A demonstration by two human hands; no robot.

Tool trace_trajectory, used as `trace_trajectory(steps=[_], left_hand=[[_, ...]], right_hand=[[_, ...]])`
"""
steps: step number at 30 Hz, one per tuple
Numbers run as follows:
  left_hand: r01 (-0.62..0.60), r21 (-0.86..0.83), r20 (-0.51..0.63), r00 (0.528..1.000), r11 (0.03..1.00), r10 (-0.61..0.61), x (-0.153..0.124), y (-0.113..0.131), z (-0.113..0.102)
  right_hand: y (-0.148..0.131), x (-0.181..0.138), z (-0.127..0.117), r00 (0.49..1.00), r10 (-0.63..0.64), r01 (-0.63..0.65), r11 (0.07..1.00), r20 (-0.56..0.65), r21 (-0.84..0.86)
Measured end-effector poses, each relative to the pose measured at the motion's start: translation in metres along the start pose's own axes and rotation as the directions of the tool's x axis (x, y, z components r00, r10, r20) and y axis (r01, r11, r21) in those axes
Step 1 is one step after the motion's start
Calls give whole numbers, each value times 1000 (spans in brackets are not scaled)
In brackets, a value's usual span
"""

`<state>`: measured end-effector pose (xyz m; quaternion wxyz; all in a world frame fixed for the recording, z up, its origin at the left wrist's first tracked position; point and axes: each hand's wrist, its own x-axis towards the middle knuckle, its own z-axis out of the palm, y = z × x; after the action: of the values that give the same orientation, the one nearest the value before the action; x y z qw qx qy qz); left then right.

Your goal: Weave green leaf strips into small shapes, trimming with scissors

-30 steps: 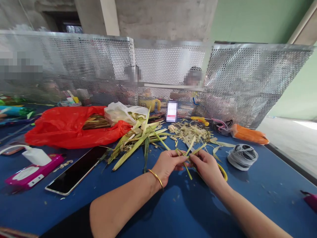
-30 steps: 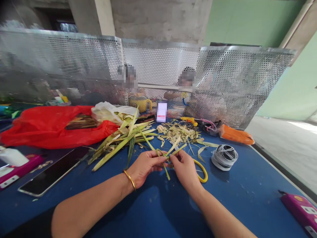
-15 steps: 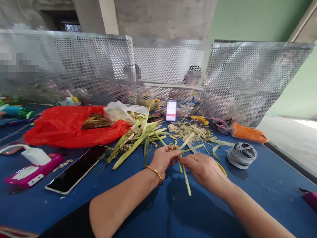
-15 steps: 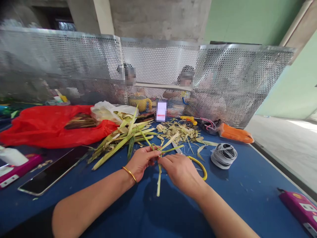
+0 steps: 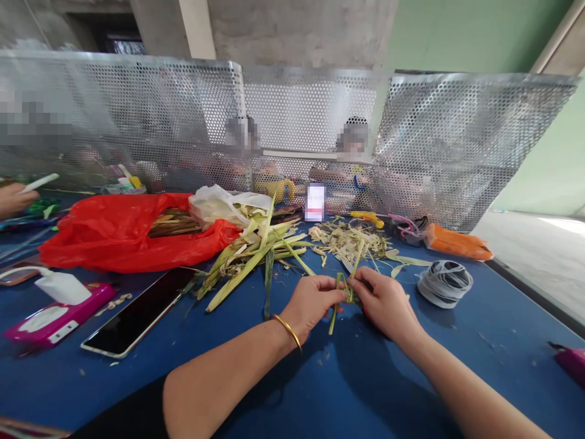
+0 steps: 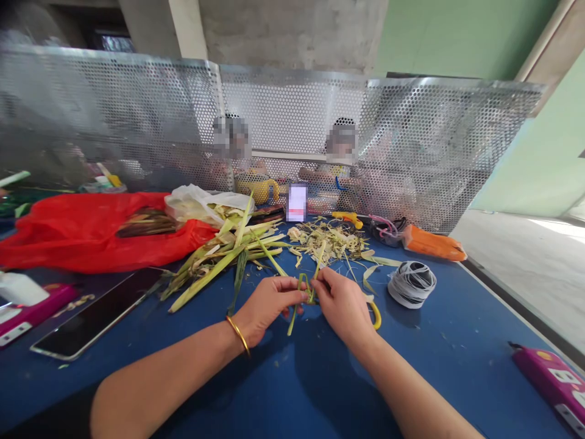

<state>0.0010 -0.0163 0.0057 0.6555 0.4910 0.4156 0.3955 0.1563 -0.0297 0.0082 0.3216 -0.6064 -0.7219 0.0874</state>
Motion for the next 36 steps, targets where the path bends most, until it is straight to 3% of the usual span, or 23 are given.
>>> trace_trajectory(steps=[6,8,11,14,17,20,23,24,25,27,28,30,32,34,36], left_hand=[[-1,9,-46,999,1000,2,0,-4,2],[6,-19,-90,996,1000,-8,3,-4,0],[61,-162,-141,986,985,-84,7,-2,-6],[95,-284,-157,977,954,-144,11,1,-11],[96,-297,-177,972,950,-153,12,1,-11],[59,-247,-188,976,967,-108,12,-2,-10],[19,-181,-195,979,983,-55,12,-4,-10],[9,-166,-205,978,986,-44,13,-3,-10],[2,-157,-219,975,988,-37,13,-3,-10],[-6,-153,-244,969,988,-31,12,-1,-10],[-2,-153,-246,969,988,-36,12,0,-10],[21,-155,-225,973,988,-55,10,1,-9],[41,-148,-190,979,988,-69,9,0,-8],[50,-136,-170,983,989,-73,9,-1,-8],[52,-125,-176,982,991,-74,9,-2,-7]], right_hand=[[-3,-1,2,1000,0,0,1000,-10,10],[-3,-1,-2,989,-86,81,996,-120,-45],[-2,0,-9,912,-344,283,922,-225,-264],[-4,0,-14,861,-505,419,773,-62,-477],[-7,-1,-11,862,-503,451,701,66,-552],[-10,-6,-2,918,-393,383,830,63,-406],[-12,-9,8,989,-92,86,995,118,53],[-13,-10,10,981,29,-77,966,191,246],[-14,-9,12,947,138,-254,873,289,416],[-14,-7,14,843,286,-532,569,456,627],[-13,-6,14,797,339,-604,417,500,679],[-11,-3,15,755,427,-617,207,497,760],[-8,-1,16,769,502,-521,134,395,843],[-6,-1,18,805,550,-390,206,223,897],[-6,-1,19,849,527,-269,387,28,882]])
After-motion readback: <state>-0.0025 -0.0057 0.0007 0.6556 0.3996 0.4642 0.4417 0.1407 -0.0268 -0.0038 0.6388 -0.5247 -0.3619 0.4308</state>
